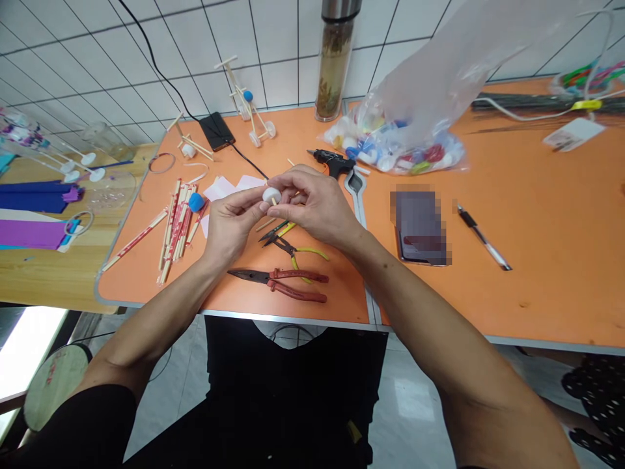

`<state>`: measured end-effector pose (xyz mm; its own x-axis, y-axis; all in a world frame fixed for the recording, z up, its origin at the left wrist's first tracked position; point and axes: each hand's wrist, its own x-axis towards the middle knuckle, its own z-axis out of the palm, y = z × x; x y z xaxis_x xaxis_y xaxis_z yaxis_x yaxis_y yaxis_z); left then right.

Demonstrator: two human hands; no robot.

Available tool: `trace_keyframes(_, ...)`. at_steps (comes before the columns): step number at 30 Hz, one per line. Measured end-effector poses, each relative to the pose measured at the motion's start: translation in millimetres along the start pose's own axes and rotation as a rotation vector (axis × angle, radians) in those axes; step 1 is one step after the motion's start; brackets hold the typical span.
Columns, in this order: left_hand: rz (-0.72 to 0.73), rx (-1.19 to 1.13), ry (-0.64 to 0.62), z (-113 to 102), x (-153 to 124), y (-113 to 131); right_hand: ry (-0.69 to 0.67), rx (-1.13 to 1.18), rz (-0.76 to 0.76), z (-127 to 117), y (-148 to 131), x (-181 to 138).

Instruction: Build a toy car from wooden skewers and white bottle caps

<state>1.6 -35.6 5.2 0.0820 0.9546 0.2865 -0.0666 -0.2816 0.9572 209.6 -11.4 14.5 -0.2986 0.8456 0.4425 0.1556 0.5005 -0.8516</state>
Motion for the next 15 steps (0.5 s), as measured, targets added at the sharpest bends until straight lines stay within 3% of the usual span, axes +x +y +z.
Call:
trace_keyframes(9,-0.012,-0.050,-0.006,-2,5,-5,-0.005,-0.016,0.012,5,3,1)
trace_keyframes(12,-0.088,-0.163,0.044,-7,11,-7,0.019,-0.132,0.035,-13,-3,3)
trace_keyframes(15,-0.213,-0.308,0.084,-11,17,-5,0.054,-0.470,0.117,-43,-15,5)
